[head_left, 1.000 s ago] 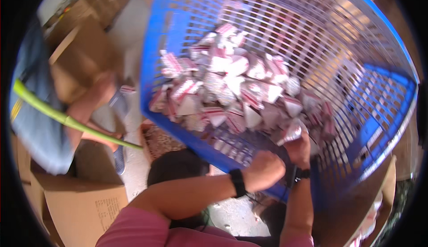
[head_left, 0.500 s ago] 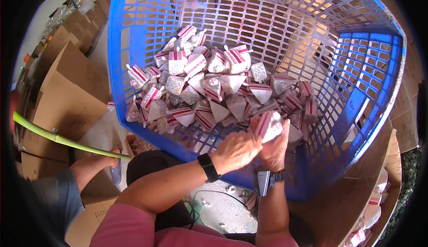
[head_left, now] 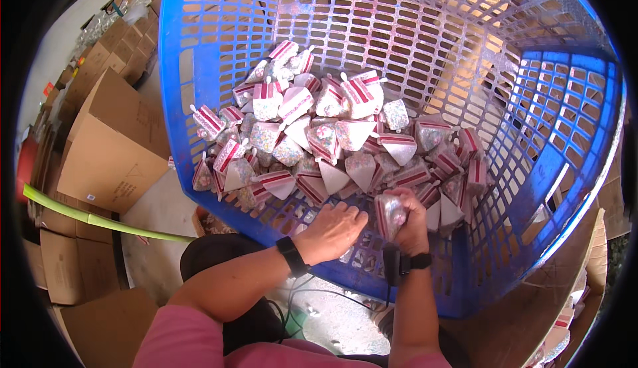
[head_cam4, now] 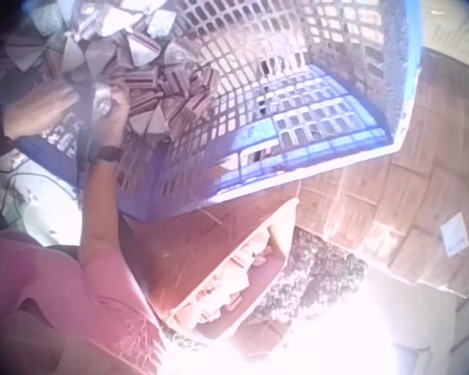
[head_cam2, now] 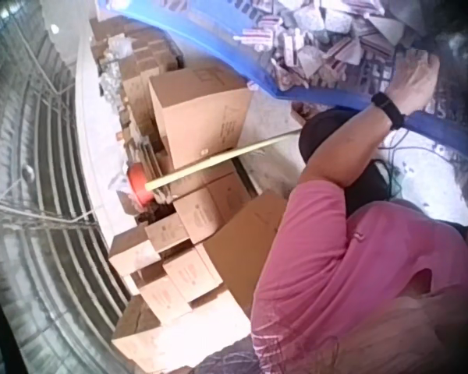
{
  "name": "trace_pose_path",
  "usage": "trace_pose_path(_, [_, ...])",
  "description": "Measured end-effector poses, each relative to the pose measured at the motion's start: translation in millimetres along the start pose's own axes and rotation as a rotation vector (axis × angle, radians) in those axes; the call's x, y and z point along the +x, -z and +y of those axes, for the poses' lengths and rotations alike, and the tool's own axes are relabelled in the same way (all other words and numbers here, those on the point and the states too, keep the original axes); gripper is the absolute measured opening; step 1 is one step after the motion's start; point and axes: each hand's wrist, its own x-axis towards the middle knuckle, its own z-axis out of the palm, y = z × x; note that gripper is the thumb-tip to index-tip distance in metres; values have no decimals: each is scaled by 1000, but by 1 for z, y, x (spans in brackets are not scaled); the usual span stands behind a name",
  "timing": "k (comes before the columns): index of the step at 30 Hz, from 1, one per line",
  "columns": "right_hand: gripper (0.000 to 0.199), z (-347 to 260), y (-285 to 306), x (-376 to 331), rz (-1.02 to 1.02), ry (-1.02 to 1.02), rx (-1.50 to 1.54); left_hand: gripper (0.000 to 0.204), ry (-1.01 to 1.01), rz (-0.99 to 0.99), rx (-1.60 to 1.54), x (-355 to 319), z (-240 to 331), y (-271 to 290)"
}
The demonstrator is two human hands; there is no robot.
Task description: Sorting and inspecting small packaged foam or plastic products from a large blue crate into a cardboard box.
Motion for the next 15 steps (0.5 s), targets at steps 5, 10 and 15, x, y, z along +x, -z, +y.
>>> trace_pose_path(5, [22, 7, -18, 9, 66, -216, -64, 18, 56, -156, -81, -5, -10, 11])
trace_pose_path(10, [39, 4, -92, 33, -21, -105, -1065, 13, -15, -221, -82, -24, -4, -12])
trace_pose_path(15, [34, 25, -113, 62, -7, 288, -1797, 9, 68, -140, 53, -28, -19, 4])
